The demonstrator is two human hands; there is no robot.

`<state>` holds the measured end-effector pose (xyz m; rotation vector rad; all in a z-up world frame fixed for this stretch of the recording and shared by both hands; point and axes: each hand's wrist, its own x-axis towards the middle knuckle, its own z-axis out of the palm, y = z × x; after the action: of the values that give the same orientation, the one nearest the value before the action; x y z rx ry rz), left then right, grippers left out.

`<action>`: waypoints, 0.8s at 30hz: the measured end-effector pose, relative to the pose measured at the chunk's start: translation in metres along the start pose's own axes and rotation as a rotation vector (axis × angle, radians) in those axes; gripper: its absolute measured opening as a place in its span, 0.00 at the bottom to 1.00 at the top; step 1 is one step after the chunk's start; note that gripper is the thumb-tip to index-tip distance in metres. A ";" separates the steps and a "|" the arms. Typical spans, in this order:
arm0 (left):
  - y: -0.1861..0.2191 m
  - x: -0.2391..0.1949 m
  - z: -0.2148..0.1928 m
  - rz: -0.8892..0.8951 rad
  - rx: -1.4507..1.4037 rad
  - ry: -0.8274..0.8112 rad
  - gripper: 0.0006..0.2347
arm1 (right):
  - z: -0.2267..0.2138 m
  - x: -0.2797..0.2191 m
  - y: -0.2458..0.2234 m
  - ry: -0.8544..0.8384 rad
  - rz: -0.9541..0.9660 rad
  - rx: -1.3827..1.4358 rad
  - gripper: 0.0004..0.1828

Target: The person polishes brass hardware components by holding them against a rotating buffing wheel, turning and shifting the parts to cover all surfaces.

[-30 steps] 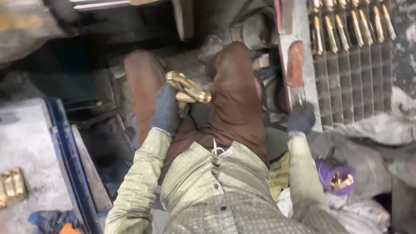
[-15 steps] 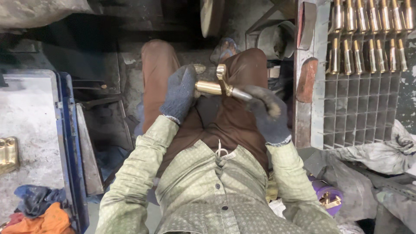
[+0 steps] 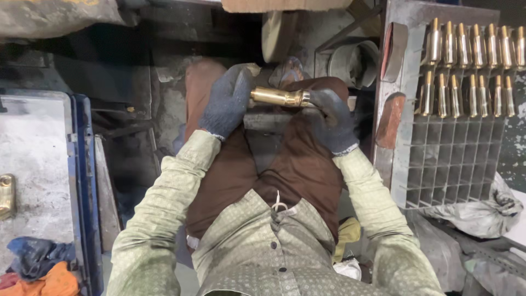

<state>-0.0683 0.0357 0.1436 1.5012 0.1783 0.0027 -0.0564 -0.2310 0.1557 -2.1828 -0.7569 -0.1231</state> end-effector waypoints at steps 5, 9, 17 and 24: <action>-0.014 0.022 -0.006 -0.031 0.068 -0.075 0.13 | 0.003 0.020 0.031 -0.138 0.058 -0.032 0.08; -0.033 0.046 -0.005 -0.037 0.028 -0.068 0.14 | 0.016 0.037 0.051 -0.143 0.094 0.043 0.14; -0.075 0.080 -0.004 0.174 0.200 0.029 0.14 | 0.039 0.047 0.083 -0.101 0.202 0.231 0.13; -0.095 0.090 -0.005 0.009 0.239 0.051 0.16 | 0.052 0.054 0.099 -0.159 0.611 0.553 0.11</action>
<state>0.0097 0.0436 0.0386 1.7418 0.2186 0.0277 0.0343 -0.2169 0.0725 -1.7997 -0.1429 0.5165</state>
